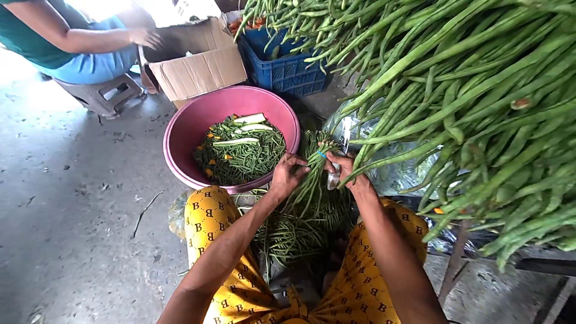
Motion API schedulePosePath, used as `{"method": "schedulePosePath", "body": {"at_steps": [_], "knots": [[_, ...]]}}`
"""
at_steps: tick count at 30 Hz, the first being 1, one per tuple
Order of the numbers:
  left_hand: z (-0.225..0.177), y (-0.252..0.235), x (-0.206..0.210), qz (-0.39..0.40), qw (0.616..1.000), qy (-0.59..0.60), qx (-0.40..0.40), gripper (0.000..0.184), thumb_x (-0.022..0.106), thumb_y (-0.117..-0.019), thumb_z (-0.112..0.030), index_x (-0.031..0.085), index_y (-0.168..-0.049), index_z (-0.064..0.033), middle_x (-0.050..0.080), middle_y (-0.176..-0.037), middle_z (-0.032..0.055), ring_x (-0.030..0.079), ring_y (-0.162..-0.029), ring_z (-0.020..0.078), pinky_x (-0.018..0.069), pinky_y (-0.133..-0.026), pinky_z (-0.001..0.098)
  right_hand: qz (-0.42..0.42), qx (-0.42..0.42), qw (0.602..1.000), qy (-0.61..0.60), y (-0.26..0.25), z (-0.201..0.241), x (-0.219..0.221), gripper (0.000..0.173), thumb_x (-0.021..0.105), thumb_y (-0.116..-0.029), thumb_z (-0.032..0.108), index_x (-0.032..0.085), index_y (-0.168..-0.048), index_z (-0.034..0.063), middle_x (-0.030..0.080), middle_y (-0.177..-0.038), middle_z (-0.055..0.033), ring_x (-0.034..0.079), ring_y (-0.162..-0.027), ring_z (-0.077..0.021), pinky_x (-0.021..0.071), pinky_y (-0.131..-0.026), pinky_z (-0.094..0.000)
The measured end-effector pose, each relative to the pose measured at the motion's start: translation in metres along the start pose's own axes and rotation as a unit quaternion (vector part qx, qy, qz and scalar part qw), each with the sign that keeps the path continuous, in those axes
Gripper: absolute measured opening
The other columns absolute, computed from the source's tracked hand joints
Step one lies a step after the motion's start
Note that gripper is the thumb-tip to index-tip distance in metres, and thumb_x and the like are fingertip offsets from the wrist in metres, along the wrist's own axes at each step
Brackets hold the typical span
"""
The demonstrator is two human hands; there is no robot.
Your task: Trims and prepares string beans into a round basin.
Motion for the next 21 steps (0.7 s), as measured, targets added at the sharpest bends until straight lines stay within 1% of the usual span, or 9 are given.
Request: {"method": "schedulePosePath", "body": {"at_steps": [2,4,6,10,14,16,18,19,21], "knots": [[-0.001,0.003,0.000,-0.037,0.997,-0.056,0.049,0.013,0.074,-0.0913,-0.008,0.074,-0.096,0.0033,0.067,-0.107,0.0198,0.066,-0.100,0.0283,0.0552,-0.089,0.0430,0.010,-0.023,1.000,-0.012,-0.003,-0.002,-0.003,0.029,0.050,-0.0920,-0.003,0.065,-0.115,0.0057,0.065,-0.071,0.0049,0.050,-0.048,0.0008,0.0456,-0.048,-0.0146],[-0.003,0.006,0.003,-0.041,0.993,-0.079,0.083,0.010,0.073,-0.0907,-0.005,0.071,-0.092,0.0042,0.067,-0.100,0.0191,0.067,-0.095,0.0280,0.0557,-0.086,0.0422,0.025,-0.043,0.999,-0.019,-0.006,-0.005,-0.004,0.030,0.052,-0.0883,-0.002,0.065,-0.113,0.0077,0.070,-0.084,0.0028,0.049,-0.049,0.0016,0.0443,-0.047,-0.0140],[-0.006,0.007,0.006,-0.040,0.990,-0.089,0.105,0.010,0.072,-0.0902,-0.005,0.069,-0.089,0.0049,0.066,-0.097,0.0191,0.067,-0.093,0.0287,0.0560,-0.084,0.0423,0.047,-0.060,0.997,-0.027,-0.009,-0.007,-0.006,0.029,0.056,-0.0855,-0.001,0.066,-0.110,0.0098,0.072,-0.094,0.0011,0.050,-0.050,0.0020,0.0444,-0.046,-0.0139],[-0.008,0.008,0.007,-0.049,0.983,-0.108,0.141,0.007,0.071,-0.0870,0.001,0.067,-0.084,0.0060,0.065,-0.094,0.0197,0.067,-0.091,0.0301,0.0565,-0.082,0.0417,0.063,-0.064,0.995,-0.046,-0.010,-0.009,-0.006,0.030,0.058,-0.0853,0.000,0.066,-0.112,0.0101,0.074,-0.102,-0.0012,0.053,-0.052,0.0010,0.0459,-0.047,-0.0147],[-0.010,0.010,0.009,-0.072,0.967,-0.125,0.211,0.008,0.067,-0.0841,0.003,0.065,-0.077,0.0056,0.065,-0.090,0.0207,0.067,-0.089,0.0327,0.0572,-0.081,0.0415,0.082,-0.076,0.992,-0.050,-0.011,-0.010,-0.006,0.028,0.062,-0.0857,0.004,0.065,-0.112,0.0120,0.074,-0.111,-0.0029,0.054,-0.053,0.0001,0.0466,-0.049,-0.0160],[-0.009,0.010,0.009,-0.051,0.980,-0.104,0.164,0.011,0.067,-0.0913,-0.004,0.067,-0.087,0.0058,0.068,-0.093,0.0191,0.069,-0.090,0.0297,0.0575,-0.082,0.0415,0.085,-0.086,0.991,-0.058,-0.013,-0.009,-0.009,0.027,0.064,-0.0864,0.007,0.065,-0.113,0.0130,0.074,-0.114,-0.0035,0.054,-0.053,0.0005,0.0458,-0.047,-0.0153],[-0.009,0.007,0.009,0.020,0.996,-0.076,0.030,0.022,0.062,-0.1007,-0.014,0.070,-0.111,0.0040,0.072,-0.099,0.0182,0.070,-0.092,0.0291,0.0555,-0.086,0.0468,0.052,-0.080,0.994,-0.061,-0.015,-0.008,-0.013,0.026,0.057,-0.0897,0.004,0.064,-0.114,0.0118,0.073,-0.114,-0.0043,0.053,-0.052,0.0003,0.0465,-0.048,-0.0155],[-0.008,0.006,0.009,0.054,0.996,-0.068,-0.018,0.026,0.058,-0.1033,-0.014,0.069,-0.119,0.0028,0.072,-0.106,0.0196,0.070,-0.100,0.0316,0.0534,-0.093,0.0497,0.025,-0.072,0.996,-0.055,-0.014,-0.007,-0.013,0.026,0.052,-0.0921,0.001,0.063,-0.114,0.0104,0.073,-0.112,-0.0041,0.053,-0.052,0.0003,0.0462,-0.048,-0.0155],[-0.007,0.003,0.010,0.103,0.990,-0.072,-0.059,0.031,0.051,-0.1055,-0.012,0.067,-0.128,0.0027,0.069,-0.124,0.0211,0.065,-0.118,0.0339,0.0464,-0.107,0.0503,-0.032,-0.052,0.998,-0.030,-0.012,-0.007,-0.014,0.025,0.046,-0.0983,-0.003,0.062,-0.114,0.0082,0.073,-0.105,-0.0024,0.052,-0.052,0.0002,0.0468,-0.049,-0.0160]]}}
Point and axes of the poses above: each hand's wrist, its own y-axis away from the middle knuckle, its own x-axis out of the palm, z = x × y, the point moved 5 cm from there along -y, towards the middle knuckle
